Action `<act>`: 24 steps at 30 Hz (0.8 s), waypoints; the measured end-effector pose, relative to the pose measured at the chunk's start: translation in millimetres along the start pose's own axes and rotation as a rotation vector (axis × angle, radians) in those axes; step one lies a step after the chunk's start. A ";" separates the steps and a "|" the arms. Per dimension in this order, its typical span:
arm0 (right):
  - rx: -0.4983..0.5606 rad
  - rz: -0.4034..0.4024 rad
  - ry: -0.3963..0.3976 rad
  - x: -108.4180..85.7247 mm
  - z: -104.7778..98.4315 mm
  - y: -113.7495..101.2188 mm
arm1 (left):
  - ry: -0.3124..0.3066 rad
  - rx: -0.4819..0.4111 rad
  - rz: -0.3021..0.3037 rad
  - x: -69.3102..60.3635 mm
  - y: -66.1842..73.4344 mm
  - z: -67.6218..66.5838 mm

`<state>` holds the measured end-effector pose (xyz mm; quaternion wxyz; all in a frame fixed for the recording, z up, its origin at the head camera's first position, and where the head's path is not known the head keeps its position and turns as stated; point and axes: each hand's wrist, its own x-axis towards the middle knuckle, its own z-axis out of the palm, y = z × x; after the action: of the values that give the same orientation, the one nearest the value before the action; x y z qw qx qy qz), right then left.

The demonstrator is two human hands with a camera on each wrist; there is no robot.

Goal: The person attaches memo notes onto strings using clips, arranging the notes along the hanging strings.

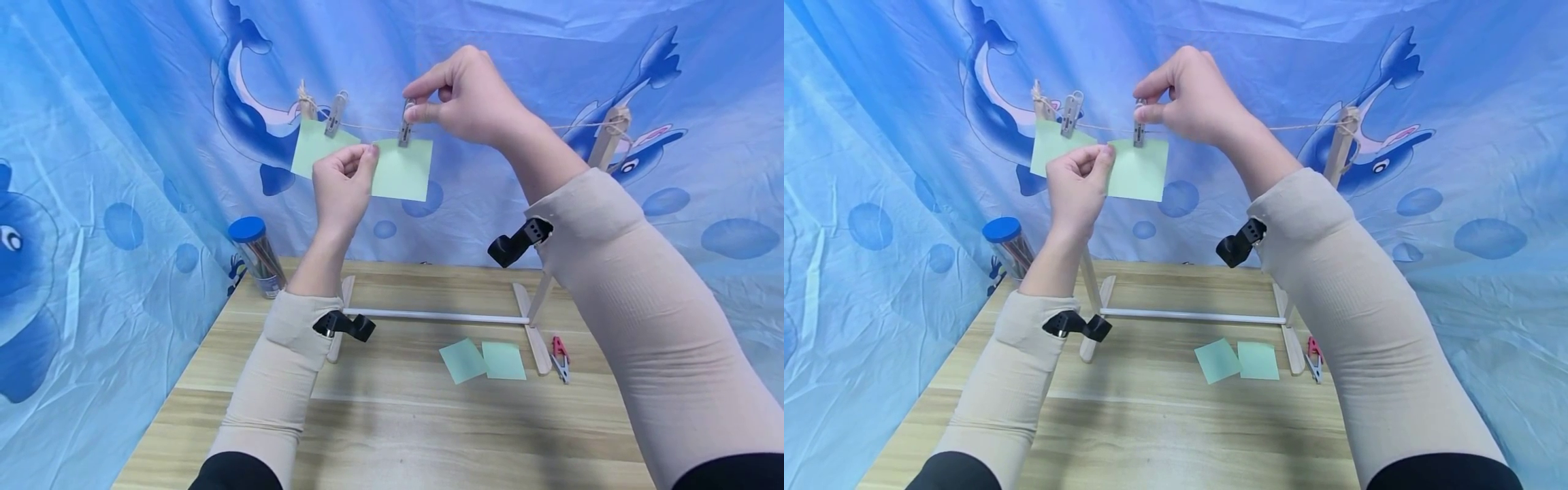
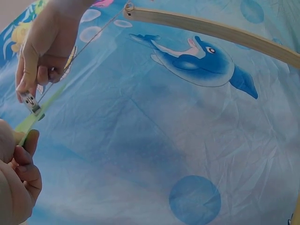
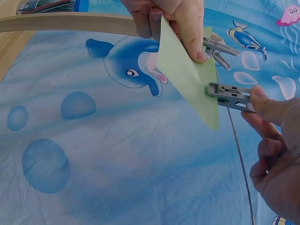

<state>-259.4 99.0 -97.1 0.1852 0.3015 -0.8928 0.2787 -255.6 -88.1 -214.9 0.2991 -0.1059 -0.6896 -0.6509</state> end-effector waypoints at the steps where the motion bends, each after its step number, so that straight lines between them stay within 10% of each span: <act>1: -0.002 -0.007 -0.009 -0.2 0.1 0.4 | 0.003 0.001 0.000 -0.1 -0.3 -0.2; 8: -0.009 -0.060 -0.033 0.3 1.7 3.0 | 0.077 0.062 0.068 -3.6 -2.2 -3.5; 17: 0.019 -0.072 -0.093 2.1 7.2 3.6 | 0.358 0.287 0.601 -23.8 -13.6 -9.6; 24: 0.022 -0.054 -0.109 1.5 8.0 4.4 | 0.360 0.241 0.664 -30.7 -23.8 -13.9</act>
<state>-264.6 96.4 -104.3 0.1406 0.3421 -0.8900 0.2666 -240.0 -97.2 -252.0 0.6199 -0.1714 -0.6257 -0.4413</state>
